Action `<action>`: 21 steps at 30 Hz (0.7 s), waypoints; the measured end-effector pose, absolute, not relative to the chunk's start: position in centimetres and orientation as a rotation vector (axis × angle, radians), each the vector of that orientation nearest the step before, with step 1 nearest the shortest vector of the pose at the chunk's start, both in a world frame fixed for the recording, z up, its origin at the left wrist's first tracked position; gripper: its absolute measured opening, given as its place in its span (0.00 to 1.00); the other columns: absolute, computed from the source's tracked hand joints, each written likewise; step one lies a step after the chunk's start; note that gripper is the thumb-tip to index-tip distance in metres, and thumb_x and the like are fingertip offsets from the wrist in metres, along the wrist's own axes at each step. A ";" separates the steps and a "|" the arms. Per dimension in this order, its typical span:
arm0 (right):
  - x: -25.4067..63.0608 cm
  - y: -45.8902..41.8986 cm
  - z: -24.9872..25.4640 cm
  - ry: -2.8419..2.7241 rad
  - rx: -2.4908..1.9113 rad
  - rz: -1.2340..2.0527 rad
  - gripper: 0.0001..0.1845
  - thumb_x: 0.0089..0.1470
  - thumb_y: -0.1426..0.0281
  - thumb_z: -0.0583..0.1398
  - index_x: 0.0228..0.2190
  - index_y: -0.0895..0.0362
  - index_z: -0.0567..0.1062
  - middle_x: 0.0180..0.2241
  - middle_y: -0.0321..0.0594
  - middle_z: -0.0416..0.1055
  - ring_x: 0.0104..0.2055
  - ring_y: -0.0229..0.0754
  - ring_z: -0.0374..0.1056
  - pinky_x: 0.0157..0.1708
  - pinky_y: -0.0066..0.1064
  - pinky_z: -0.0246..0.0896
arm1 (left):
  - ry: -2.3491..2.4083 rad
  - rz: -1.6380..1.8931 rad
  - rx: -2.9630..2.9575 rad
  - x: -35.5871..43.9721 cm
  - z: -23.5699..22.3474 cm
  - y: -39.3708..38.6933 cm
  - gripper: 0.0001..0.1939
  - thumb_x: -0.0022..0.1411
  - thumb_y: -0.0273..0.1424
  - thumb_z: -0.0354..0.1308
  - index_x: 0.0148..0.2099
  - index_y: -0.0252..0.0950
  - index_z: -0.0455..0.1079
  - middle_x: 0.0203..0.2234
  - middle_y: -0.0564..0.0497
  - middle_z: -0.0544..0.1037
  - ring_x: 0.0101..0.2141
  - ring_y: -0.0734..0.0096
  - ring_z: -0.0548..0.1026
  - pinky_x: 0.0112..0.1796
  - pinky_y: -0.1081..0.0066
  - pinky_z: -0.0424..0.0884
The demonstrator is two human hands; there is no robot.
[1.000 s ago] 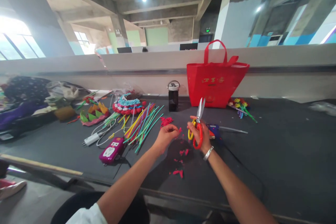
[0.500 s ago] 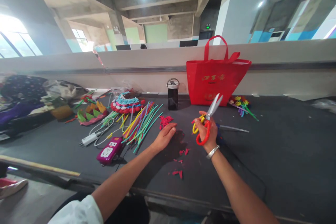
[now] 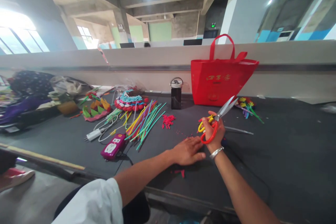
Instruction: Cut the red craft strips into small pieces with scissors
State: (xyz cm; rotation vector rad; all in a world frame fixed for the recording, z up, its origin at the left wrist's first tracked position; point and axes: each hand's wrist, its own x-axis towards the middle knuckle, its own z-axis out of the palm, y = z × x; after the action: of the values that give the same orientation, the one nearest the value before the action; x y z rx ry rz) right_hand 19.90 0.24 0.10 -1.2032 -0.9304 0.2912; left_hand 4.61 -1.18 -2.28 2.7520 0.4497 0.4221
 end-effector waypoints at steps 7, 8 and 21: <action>19.7 0.4 0.1 -0.883 -1.183 0.354 0.22 0.47 0.64 0.62 0.45 0.57 0.71 0.26 0.33 0.71 0.22 0.37 0.67 0.22 0.28 0.66 | 0.459 0.314 2.551 0.3 0.5 -2.2 0.31 0.70 0.45 0.38 0.67 0.34 0.54 0.65 0.40 0.57 0.63 0.60 0.57 0.61 0.61 0.56; 19.6 0.4 0.1 -0.893 -1.200 0.345 0.22 0.47 0.64 0.62 0.44 0.57 0.71 0.26 0.33 0.70 0.22 0.37 0.68 0.22 0.28 0.67 | 0.572 0.326 2.572 -0.2 0.6 -0.7 0.32 0.69 0.46 0.37 0.67 0.33 0.54 0.65 0.39 0.55 0.64 0.59 0.55 0.62 0.60 0.54; 19.0 -0.1 0.6 -0.871 -1.198 0.413 0.21 0.45 0.64 0.62 0.42 0.57 0.72 0.24 0.31 0.69 0.20 0.35 0.66 0.20 0.27 0.65 | 0.242 0.093 2.689 -1.0 0.1 -2.8 0.42 0.65 0.52 0.44 0.70 0.29 0.41 0.67 0.35 0.45 0.66 0.53 0.45 0.63 0.57 0.44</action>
State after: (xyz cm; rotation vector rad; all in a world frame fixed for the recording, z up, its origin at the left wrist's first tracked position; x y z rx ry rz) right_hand 18.96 -0.10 0.64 -1.1978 -0.8712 0.4130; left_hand -0.99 -2.77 0.14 2.6889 0.2415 0.0928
